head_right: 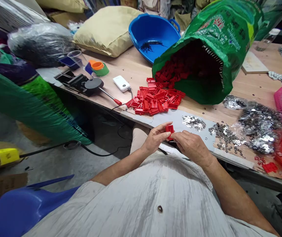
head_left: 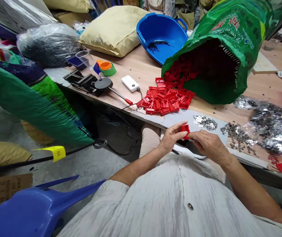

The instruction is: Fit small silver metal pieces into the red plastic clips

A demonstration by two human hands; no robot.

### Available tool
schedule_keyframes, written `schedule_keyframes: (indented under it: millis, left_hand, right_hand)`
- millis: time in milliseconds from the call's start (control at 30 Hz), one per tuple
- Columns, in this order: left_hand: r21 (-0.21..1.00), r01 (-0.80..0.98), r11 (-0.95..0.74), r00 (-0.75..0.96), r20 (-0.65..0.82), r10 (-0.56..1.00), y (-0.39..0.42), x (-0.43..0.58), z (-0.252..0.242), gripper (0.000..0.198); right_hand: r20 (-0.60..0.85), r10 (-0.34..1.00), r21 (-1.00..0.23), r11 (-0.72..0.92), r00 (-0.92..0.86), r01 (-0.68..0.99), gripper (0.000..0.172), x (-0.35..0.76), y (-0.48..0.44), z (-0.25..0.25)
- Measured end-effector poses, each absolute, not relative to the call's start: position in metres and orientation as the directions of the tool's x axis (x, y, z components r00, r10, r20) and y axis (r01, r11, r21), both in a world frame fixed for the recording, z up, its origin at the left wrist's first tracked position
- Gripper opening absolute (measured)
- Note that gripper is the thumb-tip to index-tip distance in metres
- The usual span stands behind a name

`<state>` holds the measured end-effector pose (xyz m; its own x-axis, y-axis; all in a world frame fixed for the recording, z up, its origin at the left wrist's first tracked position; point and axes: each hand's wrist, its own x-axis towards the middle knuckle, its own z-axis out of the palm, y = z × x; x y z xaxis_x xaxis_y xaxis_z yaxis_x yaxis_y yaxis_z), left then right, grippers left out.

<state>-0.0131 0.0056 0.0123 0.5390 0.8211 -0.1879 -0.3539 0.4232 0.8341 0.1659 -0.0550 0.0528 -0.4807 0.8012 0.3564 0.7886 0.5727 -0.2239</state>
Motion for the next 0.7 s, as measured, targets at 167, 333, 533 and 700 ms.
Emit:
schedule_keyframes:
  millis: [167,333,533,700]
  left_hand:
    - [0.873,-0.318,0.37,0.552,-0.147,0.821,0.006,-0.013,0.01,0.054]
    - [0.878,-0.322,0.354,0.571,-0.118,0.812,0.006,-0.014,0.01,0.049]
    - [0.853,-0.381,0.357,0.591,-0.072,0.803,0.006,-0.014,0.012,0.045]
    - [0.862,-0.376,0.339,0.589,-0.06,0.806,0.005,-0.014,0.013,0.044]
  right_hand:
    - [0.329,0.805,-0.204,0.572,-0.494,0.795,0.026,0.165,-0.056,0.056]
    - [0.384,0.811,-0.412,0.579,-0.442,0.704,0.021,0.167,-0.054,0.052]
    - [0.359,0.908,-0.645,0.408,-0.216,0.646,0.018,0.177,-0.057,0.041]
    - [0.281,0.947,-0.726,0.314,-0.152,0.611,0.015,0.178,-0.063,0.035]
